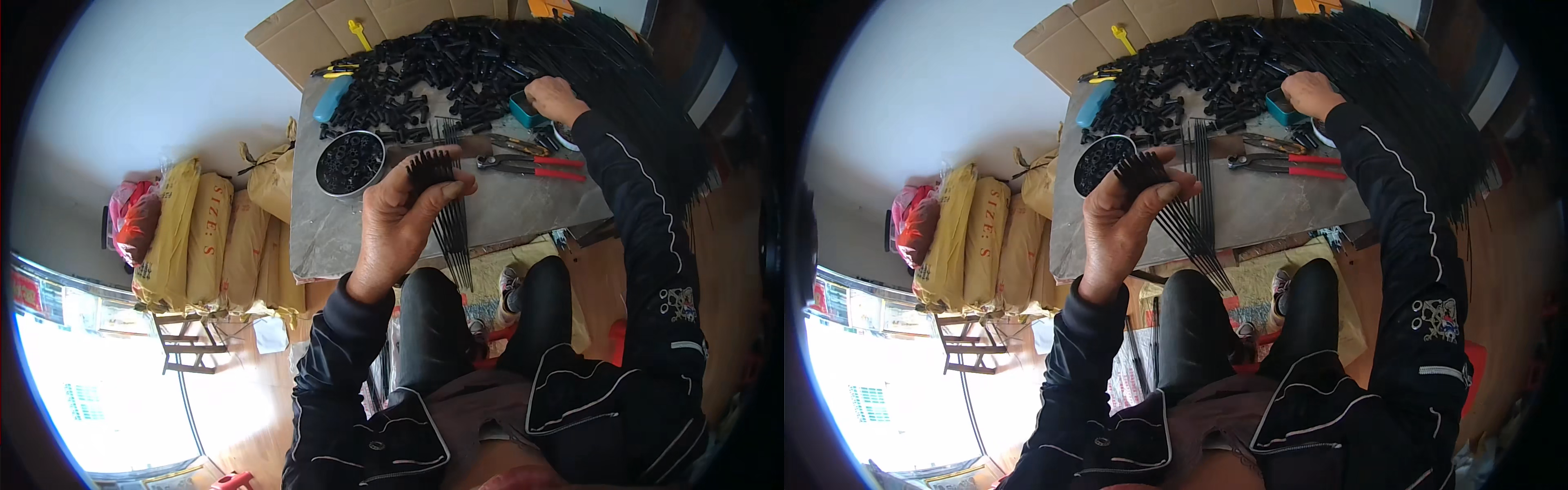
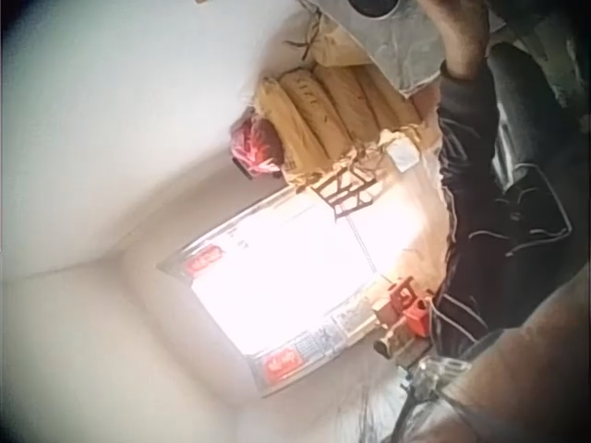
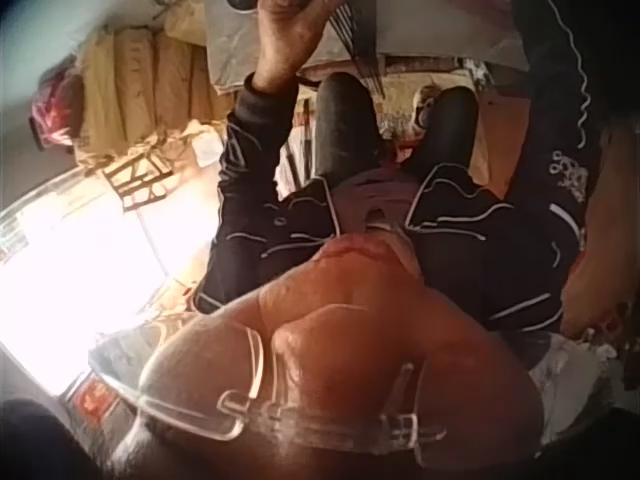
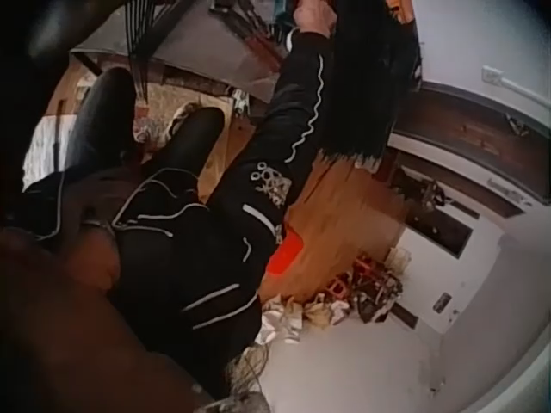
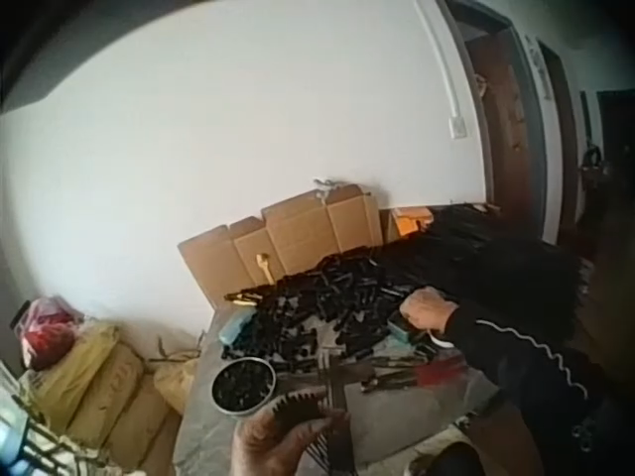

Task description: Assembling small black plastic components onto a set of rods.

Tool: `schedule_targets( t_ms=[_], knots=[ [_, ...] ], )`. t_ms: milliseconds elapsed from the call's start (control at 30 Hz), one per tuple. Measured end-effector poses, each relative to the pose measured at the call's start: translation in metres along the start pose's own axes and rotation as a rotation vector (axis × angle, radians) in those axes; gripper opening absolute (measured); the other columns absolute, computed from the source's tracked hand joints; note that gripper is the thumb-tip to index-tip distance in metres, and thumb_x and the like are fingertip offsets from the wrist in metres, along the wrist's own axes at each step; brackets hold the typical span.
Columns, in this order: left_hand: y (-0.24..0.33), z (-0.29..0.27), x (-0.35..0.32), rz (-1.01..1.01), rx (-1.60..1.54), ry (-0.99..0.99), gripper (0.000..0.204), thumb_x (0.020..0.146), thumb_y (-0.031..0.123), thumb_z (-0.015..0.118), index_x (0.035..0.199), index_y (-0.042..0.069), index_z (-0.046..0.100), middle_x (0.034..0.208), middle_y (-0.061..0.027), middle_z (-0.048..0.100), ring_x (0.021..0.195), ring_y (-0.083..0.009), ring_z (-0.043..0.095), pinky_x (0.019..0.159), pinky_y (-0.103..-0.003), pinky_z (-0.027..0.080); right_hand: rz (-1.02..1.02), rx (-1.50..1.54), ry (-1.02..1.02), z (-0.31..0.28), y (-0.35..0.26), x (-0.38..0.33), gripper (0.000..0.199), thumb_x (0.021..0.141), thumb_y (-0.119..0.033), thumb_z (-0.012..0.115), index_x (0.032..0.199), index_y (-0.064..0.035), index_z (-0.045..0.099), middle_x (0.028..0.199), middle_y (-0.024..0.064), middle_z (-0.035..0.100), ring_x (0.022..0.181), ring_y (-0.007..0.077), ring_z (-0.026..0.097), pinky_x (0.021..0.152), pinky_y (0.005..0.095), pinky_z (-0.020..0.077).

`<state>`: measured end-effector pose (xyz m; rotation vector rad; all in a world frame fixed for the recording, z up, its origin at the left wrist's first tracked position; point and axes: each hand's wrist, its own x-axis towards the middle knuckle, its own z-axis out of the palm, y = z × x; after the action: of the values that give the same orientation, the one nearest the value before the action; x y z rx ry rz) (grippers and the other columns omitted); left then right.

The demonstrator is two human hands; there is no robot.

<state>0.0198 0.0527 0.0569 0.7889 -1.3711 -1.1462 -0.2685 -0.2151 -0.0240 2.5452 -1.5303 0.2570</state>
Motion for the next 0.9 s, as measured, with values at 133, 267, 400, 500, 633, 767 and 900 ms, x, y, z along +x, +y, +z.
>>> schedule_targets(
  t_ms=[133, 267, 400, 500, 633, 767, 900],
  knots=[
    [-0.005, -0.005, -0.002, 0.056, 0.093, -0.013, 0.030, 0.091, -0.001, 0.057, 0.121, -0.003, 0.055, 0.098, -0.0111, 0.070, 0.093, -0.0216, 0.068, 0.088, -0.034, 0.053, -0.071, -0.032, 0.050, -0.007, 0.000, -0.003, 0.003, 0.074, -0.010, 0.065, 0.075, -0.0075, 0.065, 0.081, 0.0113, 0.065, 0.085, 0.0321, 0.063, 0.073, 0.0453, 0.0473],
    [-0.005, -0.002, -0.001, 0.049, 0.013, -0.015, 0.035, 0.091, -0.003, 0.054, 0.126, -0.002, 0.052, 0.102, -0.0114, 0.068, 0.096, -0.0226, 0.067, 0.089, -0.035, 0.052, -0.115, -0.024, 0.185, -0.016, 0.005, -0.008, 0.008, 0.076, -0.012, 0.064, 0.072, -0.0063, 0.059, 0.081, 0.0094, 0.064, 0.083, 0.0309, 0.062, 0.071, 0.0440, 0.0474],
    [-0.007, -0.002, 0.000, 0.050, 0.013, -0.048, 0.037, 0.091, -0.005, 0.053, 0.128, -0.002, 0.050, 0.102, -0.0120, 0.068, 0.097, -0.0236, 0.067, 0.089, -0.035, 0.052, -0.118, 0.029, 0.375, -0.024, -0.002, -0.015, 0.011, 0.082, -0.013, 0.061, 0.075, -0.0049, 0.059, 0.085, 0.0089, 0.064, 0.083, 0.0311, 0.062, 0.071, 0.0411, 0.0483],
    [-0.005, 0.003, 0.001, 0.031, 0.006, -0.021, 0.037, 0.091, -0.004, 0.052, 0.128, -0.002, 0.049, 0.104, -0.0124, 0.067, 0.096, -0.0238, 0.067, 0.090, -0.036, 0.052, -0.043, 0.251, 0.580, -0.058, -0.032, -0.024, 0.011, 0.087, -0.013, 0.058, 0.082, -0.0036, 0.062, 0.086, 0.0065, 0.065, 0.081, 0.0248, 0.063, 0.071, 0.0342, 0.0486],
    [-0.001, -0.001, -0.001, 0.027, -0.044, -0.025, 0.036, 0.091, -0.004, 0.053, 0.127, -0.002, 0.050, 0.105, -0.0125, 0.067, 0.097, -0.0241, 0.067, 0.091, -0.036, 0.052, -0.273, 0.896, 0.392, -0.136, -0.118, -0.063, 0.013, 0.091, -0.011, 0.056, 0.093, -0.0014, 0.064, 0.083, 0.0021, 0.061, 0.076, 0.0108, 0.058, 0.069, 0.0270, 0.0461],
    [-0.005, -0.002, 0.000, 0.004, -0.060, -0.024, 0.037, 0.090, -0.004, 0.054, 0.127, -0.001, 0.050, 0.105, -0.0121, 0.067, 0.097, -0.0232, 0.067, 0.090, -0.036, 0.052, -0.463, 0.821, 0.390, -0.164, -0.168, -0.101, 0.009, 0.084, -0.002, 0.063, 0.093, -0.0011, 0.065, 0.079, 0.0025, 0.058, 0.069, 0.0106, 0.057, 0.060, 0.0244, 0.0448],
    [-0.009, -0.002, 0.003, 0.020, -0.055, -0.009, 0.035, 0.090, -0.003, 0.055, 0.125, 0.000, 0.053, 0.102, -0.0107, 0.068, 0.095, -0.0222, 0.067, 0.089, -0.036, 0.052, -0.528, 0.721, 0.456, -0.163, -0.176, -0.113, 0.014, 0.078, 0.006, 0.066, 0.089, -0.0014, 0.064, 0.078, 0.0027, 0.058, 0.064, 0.0108, 0.058, 0.054, 0.0230, 0.0449]
  ],
)
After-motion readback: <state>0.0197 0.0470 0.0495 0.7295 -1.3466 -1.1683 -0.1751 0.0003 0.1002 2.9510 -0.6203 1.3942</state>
